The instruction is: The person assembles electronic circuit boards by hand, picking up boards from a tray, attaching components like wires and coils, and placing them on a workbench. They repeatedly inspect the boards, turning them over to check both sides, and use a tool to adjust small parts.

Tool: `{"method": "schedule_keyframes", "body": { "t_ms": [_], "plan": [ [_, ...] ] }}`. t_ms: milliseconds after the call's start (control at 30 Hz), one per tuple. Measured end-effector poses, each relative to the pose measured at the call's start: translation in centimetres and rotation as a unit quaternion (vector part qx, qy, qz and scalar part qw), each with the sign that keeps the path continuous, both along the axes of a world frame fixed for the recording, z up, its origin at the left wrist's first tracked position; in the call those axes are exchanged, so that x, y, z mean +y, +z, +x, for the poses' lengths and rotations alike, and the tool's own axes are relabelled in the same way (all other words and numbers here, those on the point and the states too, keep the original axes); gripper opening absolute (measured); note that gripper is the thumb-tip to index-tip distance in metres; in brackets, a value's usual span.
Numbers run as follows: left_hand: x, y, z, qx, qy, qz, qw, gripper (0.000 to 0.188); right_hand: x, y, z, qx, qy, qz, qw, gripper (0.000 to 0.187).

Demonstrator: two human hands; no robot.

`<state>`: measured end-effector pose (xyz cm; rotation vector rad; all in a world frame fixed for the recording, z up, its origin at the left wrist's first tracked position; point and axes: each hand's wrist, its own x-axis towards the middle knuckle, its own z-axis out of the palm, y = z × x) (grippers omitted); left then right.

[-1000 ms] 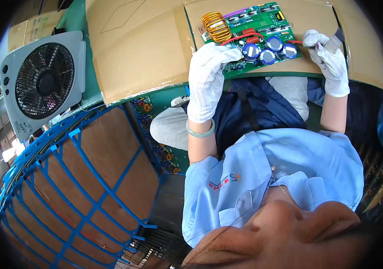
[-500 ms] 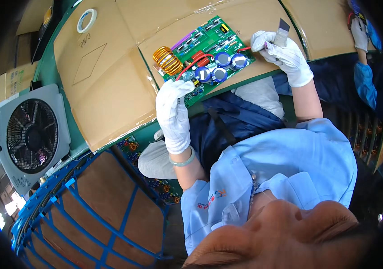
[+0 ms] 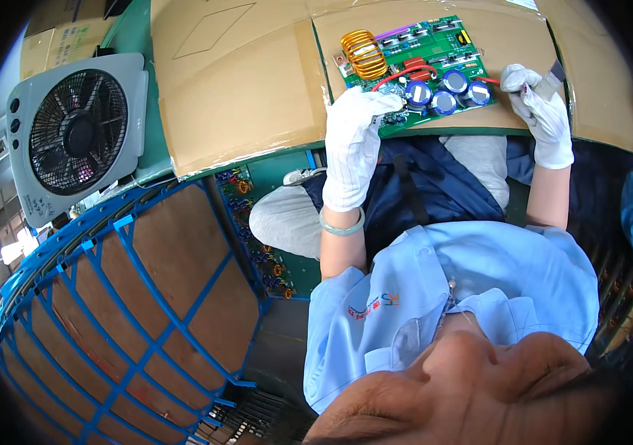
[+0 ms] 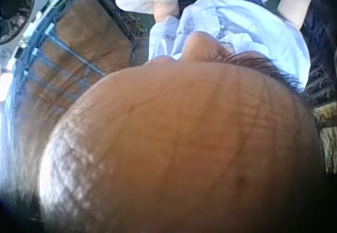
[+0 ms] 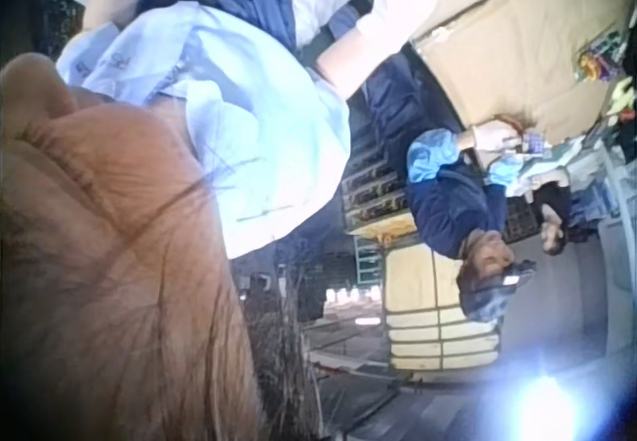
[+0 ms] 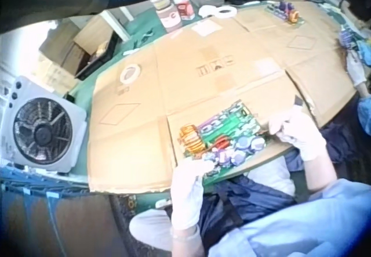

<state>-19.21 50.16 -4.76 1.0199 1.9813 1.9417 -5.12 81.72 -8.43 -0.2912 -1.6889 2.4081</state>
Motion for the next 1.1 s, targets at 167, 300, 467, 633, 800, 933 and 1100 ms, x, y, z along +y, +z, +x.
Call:
{"method": "schedule_keyframes", "body": {
  "t_ms": [167,300,467,633,800,933,1100],
  "plan": [
    [-0.2,-0.1,-0.1,0.018,0.005,-0.062,0.998,0.026,-0.3,0.4,-0.2,0.008,-0.008,0.009,1.000,0.034],
    [-0.2,-0.3,-0.2,0.030,0.010,-0.069,0.997,0.027,-0.3,0.3,-0.2,0.002,-0.012,0.008,1.000,0.033],
    [-0.1,-0.4,-0.3,0.050,0.020,-0.066,0.996,0.022,-0.5,-0.1,-0.2,-0.003,-0.032,0.015,0.999,0.033],
    [0.2,-0.9,0.0,0.103,0.050,-0.058,0.992,0.020,-0.3,-0.4,-0.2,0.005,-0.019,0.021,1.000,0.032],
    [0.2,-0.8,0.3,-0.033,0.062,0.000,0.998,0.023,-0.3,0.0,-0.3,0.004,-0.005,0.017,1.000,0.033],
    [-0.1,-0.2,0.0,-0.128,0.054,0.071,0.988,0.030,-0.3,0.4,-0.2,0.005,0.001,0.028,1.000,0.035],
    [-1.2,0.5,-0.5,-0.229,0.059,0.096,0.967,0.037,-1.0,1.2,-0.7,-0.016,0.003,0.030,0.999,0.035]
  ]
}}
